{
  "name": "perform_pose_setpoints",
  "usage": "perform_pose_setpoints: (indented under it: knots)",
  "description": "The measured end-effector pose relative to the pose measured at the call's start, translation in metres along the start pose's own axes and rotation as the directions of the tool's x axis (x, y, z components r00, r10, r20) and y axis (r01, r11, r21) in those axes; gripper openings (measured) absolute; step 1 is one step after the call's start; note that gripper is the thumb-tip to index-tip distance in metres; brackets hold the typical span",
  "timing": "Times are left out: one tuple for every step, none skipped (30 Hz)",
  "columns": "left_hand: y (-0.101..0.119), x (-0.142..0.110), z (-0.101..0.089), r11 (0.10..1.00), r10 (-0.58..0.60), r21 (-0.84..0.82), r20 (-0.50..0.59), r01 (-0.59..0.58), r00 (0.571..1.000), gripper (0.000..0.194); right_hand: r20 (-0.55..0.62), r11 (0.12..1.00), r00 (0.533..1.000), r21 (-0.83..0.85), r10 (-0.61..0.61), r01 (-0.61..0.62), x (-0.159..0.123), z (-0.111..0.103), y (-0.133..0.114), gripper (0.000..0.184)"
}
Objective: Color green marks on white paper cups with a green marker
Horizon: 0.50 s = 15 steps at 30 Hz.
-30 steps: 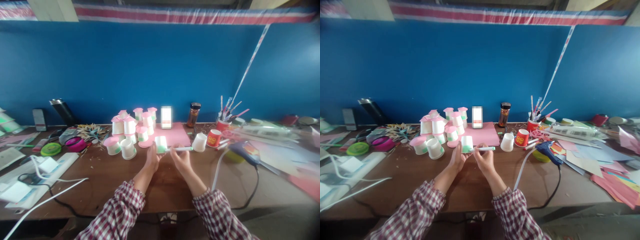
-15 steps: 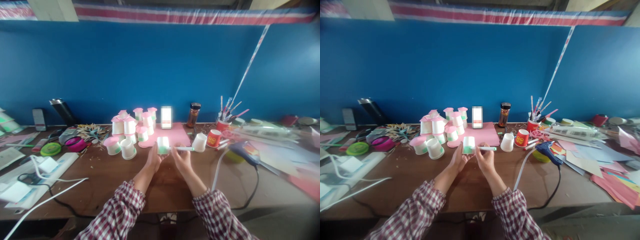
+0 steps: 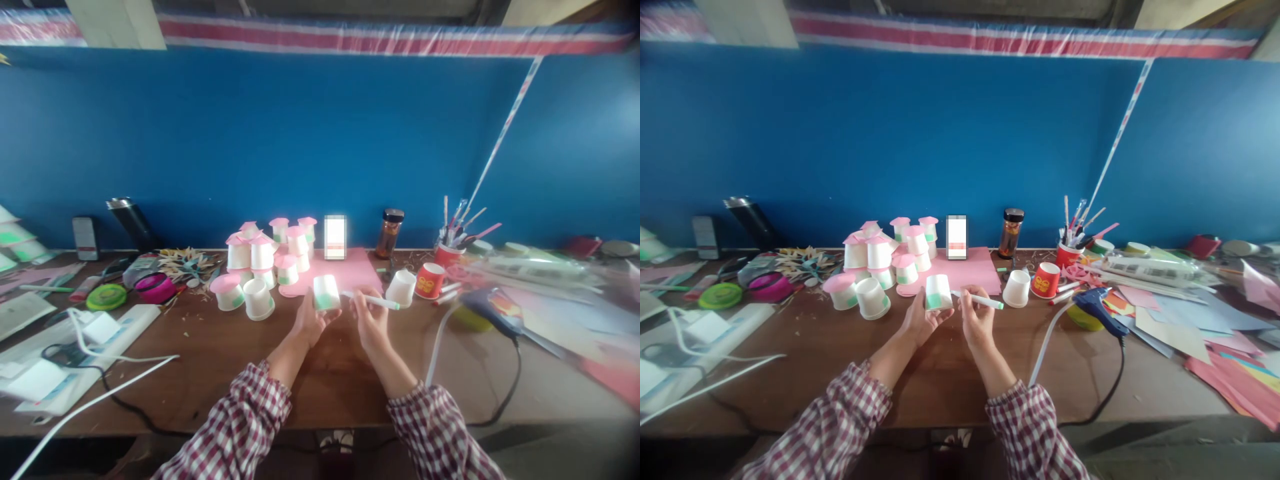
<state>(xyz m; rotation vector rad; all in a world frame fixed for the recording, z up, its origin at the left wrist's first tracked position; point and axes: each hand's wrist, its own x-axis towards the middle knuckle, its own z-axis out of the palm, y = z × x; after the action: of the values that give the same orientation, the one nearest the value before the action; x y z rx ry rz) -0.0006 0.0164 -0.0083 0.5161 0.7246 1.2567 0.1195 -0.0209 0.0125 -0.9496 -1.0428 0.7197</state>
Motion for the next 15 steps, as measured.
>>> perform_pose_setpoints:
  knots:
    - [-0.0001,-0.0003,0.0006,1.0,-0.005,-0.001,0.004,0.005,1.0,0.046,-0.001,0.999,1.0,-0.039,-0.025,0.025,-0.0006,-0.0001,-0.0006,0.022]
    - [-0.0001,-0.0008,0.0015,1.0,-0.006,0.0,0.015,0.006,1.0,0.049,0.001,0.995,0.999,-0.08,-0.054,0.054,-0.0011,-0.0002,-0.0014,0.021]
    - [0.0,-0.0014,0.0024,1.0,-0.003,0.003,0.032,0.003,0.999,0.051,0.008,0.99,0.997,-0.118,-0.083,0.083,-0.0016,-0.0003,-0.0021,0.019]
    - [0.0001,-0.002,0.0033,1.0,0.002,0.004,0.048,-0.003,0.999,0.051,0.018,0.983,0.994,-0.148,-0.11,0.112,-0.0019,-0.0005,-0.0027,0.017]
    - [0.0001,-0.0026,0.0041,1.0,0.007,0.003,0.063,-0.007,0.998,0.05,0.033,0.975,0.991,-0.172,-0.133,0.137,-0.002,-0.0007,-0.0032,0.015]
    - [0.0002,-0.003,0.0048,1.0,0.006,0.002,0.08,-0.006,0.997,0.05,0.048,0.969,0.987,-0.192,-0.152,0.158,-0.0019,-0.001,-0.0034,0.013]
    - [0.0002,-0.0035,0.0053,1.0,0.0,0.004,0.094,0.0,0.996,0.049,0.061,0.962,0.985,-0.213,-0.164,0.173,-0.0017,-0.0016,-0.0034,0.012]
    - [0.0002,-0.0038,0.0057,1.0,-0.01,0.008,0.106,0.009,0.994,0.048,0.071,0.954,0.983,-0.236,-0.17,0.183,-0.0013,-0.0023,-0.0033,0.011]
    - [0.0001,-0.0042,0.0059,1.0,-0.021,0.014,0.115,0.019,0.993,0.048,0.076,0.946,0.982,-0.264,-0.174,0.188,-0.0009,-0.0033,-0.0031,0.011]
    - [0.0,-0.0046,0.006,0.999,-0.034,0.022,0.126,0.031,0.991,0.047,0.079,0.936,0.981,-0.294,-0.177,0.193,-0.0005,-0.0044,-0.003,0.012]
    - [-0.0002,-0.0051,0.0061,0.999,-0.047,0.031,0.135,0.043,0.99,0.047,0.083,0.926,0.98,-0.323,-0.179,0.196,-0.0001,-0.0056,-0.003,0.012]
    - [-0.0005,-0.0055,0.006,0.998,-0.058,0.04,0.143,0.053,0.988,0.046,0.088,0.917,0.979,-0.344,-0.182,0.201,0.0002,-0.0067,-0.0031,0.013]
    - [-0.0009,-0.0059,0.0059,0.997,-0.067,0.05,0.149,0.06,0.987,0.046,0.096,0.912,0.978,-0.354,-0.184,0.206,0.0004,-0.0077,-0.0032,0.013]
    - [-0.0013,-0.0062,0.0058,0.996,-0.073,0.06,0.154,0.064,0.985,0.046,0.105,0.911,0.977,-0.353,-0.185,0.211,0.0006,-0.0086,-0.0032,0.012]
    - [-0.0018,-0.0065,0.0055,0.995,-0.077,0.07,0.156,0.067,0.985,0.047,0.111,0.912,0.976,-0.349,-0.188,0.215,0.0007,-0.0094,-0.0032,0.012]
